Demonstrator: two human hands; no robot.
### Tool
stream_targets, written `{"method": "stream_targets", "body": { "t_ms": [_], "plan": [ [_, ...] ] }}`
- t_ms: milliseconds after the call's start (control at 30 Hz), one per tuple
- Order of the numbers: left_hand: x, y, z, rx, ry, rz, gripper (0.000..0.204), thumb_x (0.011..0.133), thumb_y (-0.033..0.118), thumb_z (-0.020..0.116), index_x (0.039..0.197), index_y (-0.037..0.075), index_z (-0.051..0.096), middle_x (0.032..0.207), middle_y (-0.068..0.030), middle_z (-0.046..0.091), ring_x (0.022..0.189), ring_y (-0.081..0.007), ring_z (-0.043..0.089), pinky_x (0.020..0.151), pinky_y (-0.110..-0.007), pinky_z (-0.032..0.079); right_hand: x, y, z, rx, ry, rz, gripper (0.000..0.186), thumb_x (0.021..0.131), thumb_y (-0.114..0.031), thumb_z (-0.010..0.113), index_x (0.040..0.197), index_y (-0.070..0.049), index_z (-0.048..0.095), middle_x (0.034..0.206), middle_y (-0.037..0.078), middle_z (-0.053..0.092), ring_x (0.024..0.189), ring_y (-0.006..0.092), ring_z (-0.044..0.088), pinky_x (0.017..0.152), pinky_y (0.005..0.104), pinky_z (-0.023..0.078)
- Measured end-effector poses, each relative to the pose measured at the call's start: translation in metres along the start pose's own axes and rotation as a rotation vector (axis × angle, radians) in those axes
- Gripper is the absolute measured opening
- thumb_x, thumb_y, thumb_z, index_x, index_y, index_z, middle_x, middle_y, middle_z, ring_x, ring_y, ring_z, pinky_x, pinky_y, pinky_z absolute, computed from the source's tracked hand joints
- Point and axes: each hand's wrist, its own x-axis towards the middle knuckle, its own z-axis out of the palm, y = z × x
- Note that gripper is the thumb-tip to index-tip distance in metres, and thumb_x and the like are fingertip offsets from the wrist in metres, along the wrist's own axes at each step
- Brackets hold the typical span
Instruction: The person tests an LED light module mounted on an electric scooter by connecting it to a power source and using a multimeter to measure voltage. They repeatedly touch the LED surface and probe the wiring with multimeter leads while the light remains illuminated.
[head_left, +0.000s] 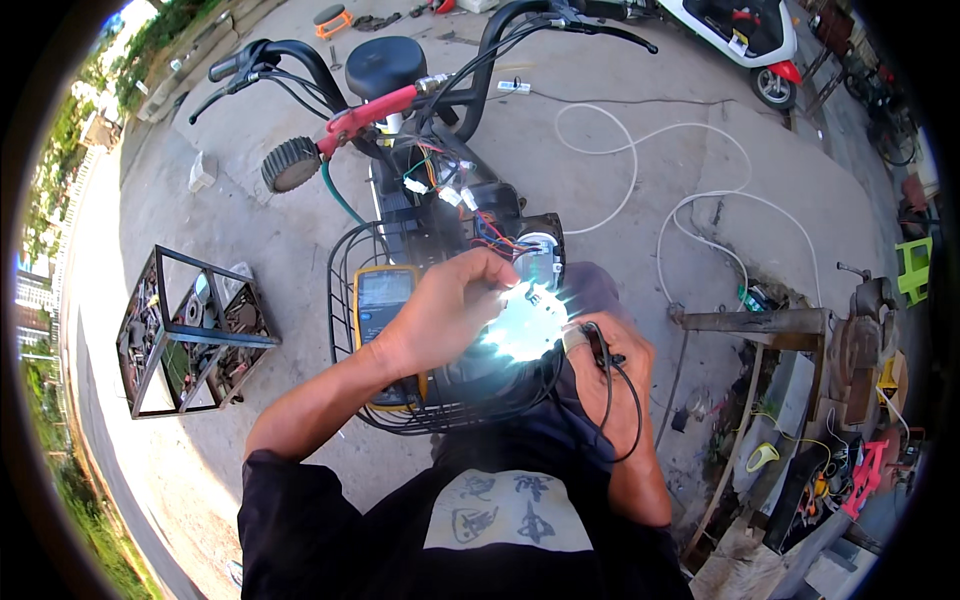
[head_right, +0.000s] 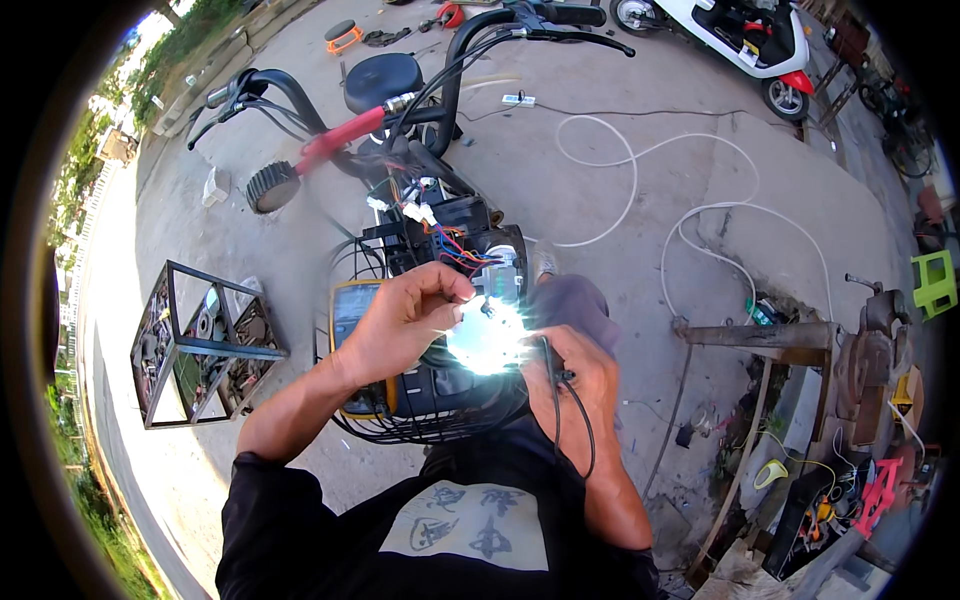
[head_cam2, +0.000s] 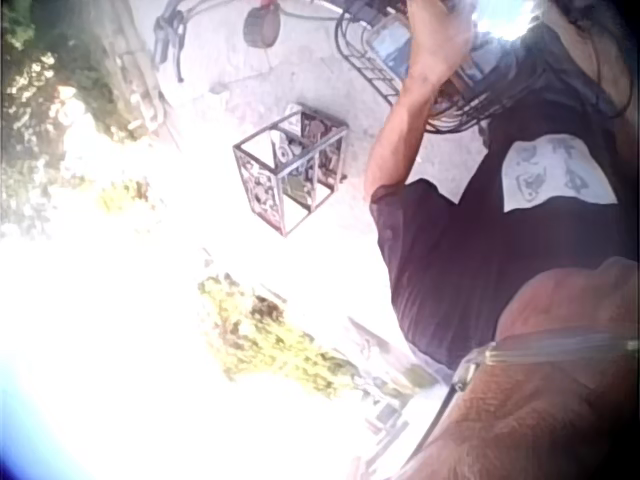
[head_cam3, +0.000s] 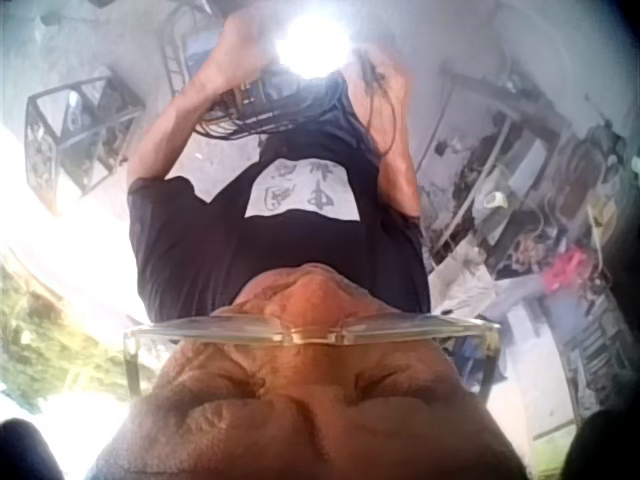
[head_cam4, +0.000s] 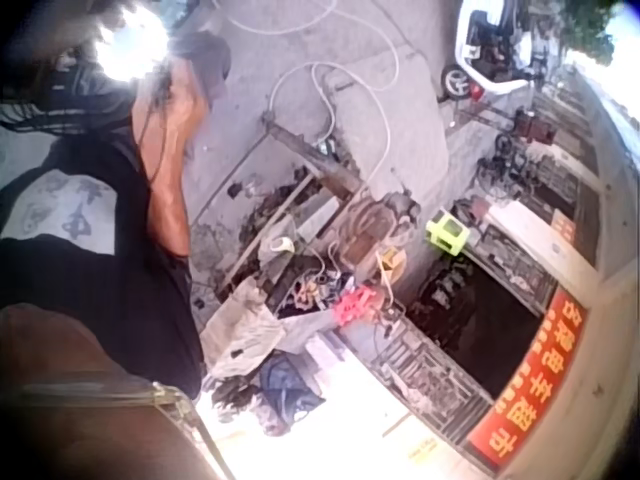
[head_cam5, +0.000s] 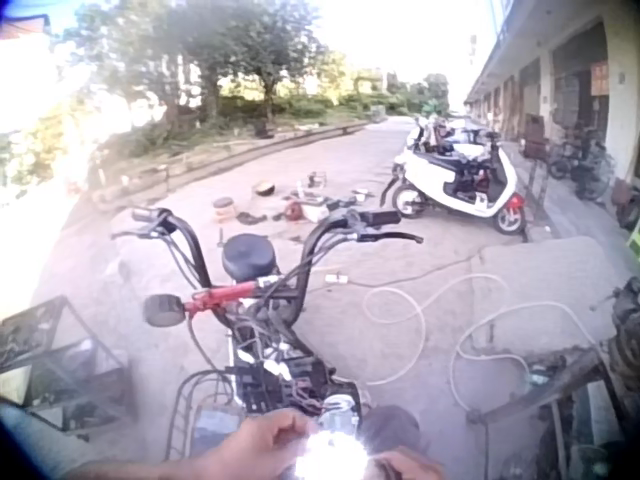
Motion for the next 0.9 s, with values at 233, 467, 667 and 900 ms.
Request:
{"method": "stream_targets", "body": {
  "t_ms": [233, 467, 667, 900],
  "plan": [
    [-0.002, 0.012, -0.011, 0.335, 0.010, 0.010, 0.018, 0.113, -0.003, 0.063, 0.128, -0.002, 0.074, 0.109, -0.0052, 0.073, 0.096, -0.0108, 0.071, 0.085, -0.031, 0.058, 0.000, 0.001, 0.008, 0.108, -0.208, 0.220, 0.015, 0.102, -0.006, 0.076, 0.113, 0.004, 0.080, 0.086, 0.016, 0.078, 0.076, 0.0186, 0.073, 0.073, 0.0354, 0.056],
    [-0.003, 0.005, -0.012, 0.621, 0.055, 0.260, 0.024, 0.107, -0.001, 0.069, 0.131, 0.001, 0.077, 0.120, -0.0155, 0.077, 0.104, -0.0391, 0.079, 0.091, -0.045, 0.063, -0.008, 0.011, 0.000, 0.237, -0.186, 0.316, 0.017, 0.106, -0.011, 0.077, 0.115, 0.003, 0.081, 0.087, 0.008, 0.079, 0.079, 0.0133, 0.071, 0.073, 0.0313, 0.055],
    [-0.015, 0.008, -0.004, 0.801, 0.068, 0.377, 0.034, 0.099, -0.004, 0.077, 0.133, -0.001, 0.076, 0.139, -0.0184, 0.069, 0.121, -0.0400, 0.073, 0.099, -0.050, 0.062, -0.021, 0.008, -0.015, 0.419, -0.051, 0.369, 0.019, 0.113, -0.018, 0.075, 0.120, -0.003, 0.084, 0.102, 0.004, 0.084, 0.090, 0.0088, 0.078, 0.068, 0.0222, 0.053],
    [-0.025, 0.015, -0.002, 0.878, 0.087, 0.387, 0.044, 0.095, -0.005, 0.081, 0.138, -0.001, 0.074, 0.145, -0.0194, 0.065, 0.127, -0.0390, 0.068, 0.103, -0.050, 0.061, -0.023, 0.009, 0.008, 0.424, 0.130, 0.309, 0.024, 0.117, -0.022, 0.073, 0.129, -0.004, 0.083, 0.100, 0.007, 0.084, 0.076, 0.0056, 0.064, 0.062, 0.0216, 0.048]
  ]
}}
